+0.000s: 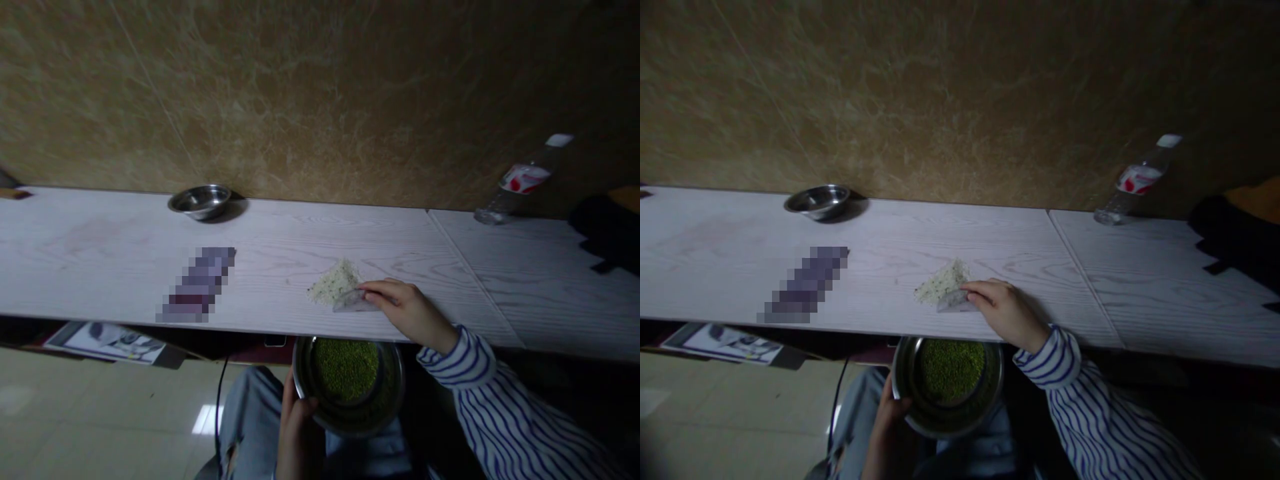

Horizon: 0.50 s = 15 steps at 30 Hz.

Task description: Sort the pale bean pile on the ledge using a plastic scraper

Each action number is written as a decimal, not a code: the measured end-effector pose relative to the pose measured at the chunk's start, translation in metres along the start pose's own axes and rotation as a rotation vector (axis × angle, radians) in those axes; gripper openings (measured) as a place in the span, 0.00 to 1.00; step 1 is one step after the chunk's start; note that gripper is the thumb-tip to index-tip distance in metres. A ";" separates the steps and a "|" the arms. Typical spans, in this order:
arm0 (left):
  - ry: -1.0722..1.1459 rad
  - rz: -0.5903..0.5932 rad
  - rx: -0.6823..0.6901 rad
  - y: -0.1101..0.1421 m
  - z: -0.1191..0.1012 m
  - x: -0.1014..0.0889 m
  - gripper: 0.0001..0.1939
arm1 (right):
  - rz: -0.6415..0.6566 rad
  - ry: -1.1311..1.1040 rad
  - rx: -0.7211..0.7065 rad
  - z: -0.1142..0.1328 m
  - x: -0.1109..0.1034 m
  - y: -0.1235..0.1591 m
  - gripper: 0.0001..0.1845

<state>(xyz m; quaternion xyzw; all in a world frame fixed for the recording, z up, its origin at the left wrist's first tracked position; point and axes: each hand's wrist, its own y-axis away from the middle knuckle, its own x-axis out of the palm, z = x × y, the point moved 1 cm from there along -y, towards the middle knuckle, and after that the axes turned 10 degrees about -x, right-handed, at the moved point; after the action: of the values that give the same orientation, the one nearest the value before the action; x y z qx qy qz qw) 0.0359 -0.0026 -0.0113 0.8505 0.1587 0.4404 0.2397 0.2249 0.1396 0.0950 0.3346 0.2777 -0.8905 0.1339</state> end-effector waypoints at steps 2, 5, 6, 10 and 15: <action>0.016 0.004 0.003 -0.001 0.001 -0.002 0.30 | -0.024 0.016 -0.013 -0.004 0.003 -0.009 0.15; 0.027 -0.008 0.012 -0.004 0.002 -0.005 0.30 | -0.037 0.021 -0.025 -0.009 0.005 -0.020 0.14; 0.023 -0.011 0.015 -0.005 0.002 -0.005 0.31 | -0.039 0.019 -0.024 -0.010 0.004 -0.023 0.14; 0.005 -0.009 0.001 -0.009 0.002 -0.002 0.30 | -0.073 -0.041 0.001 -0.012 0.001 -0.027 0.14; 0.034 -0.020 -0.031 -0.006 0.001 0.003 0.28 | -0.224 -0.114 0.104 -0.023 -0.016 -0.019 0.15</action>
<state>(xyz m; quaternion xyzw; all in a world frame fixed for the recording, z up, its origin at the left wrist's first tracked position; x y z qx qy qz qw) 0.0381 0.0038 -0.0133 0.8375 0.1645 0.4547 0.2546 0.2400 0.1693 0.0991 0.2570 0.2586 -0.9306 0.0317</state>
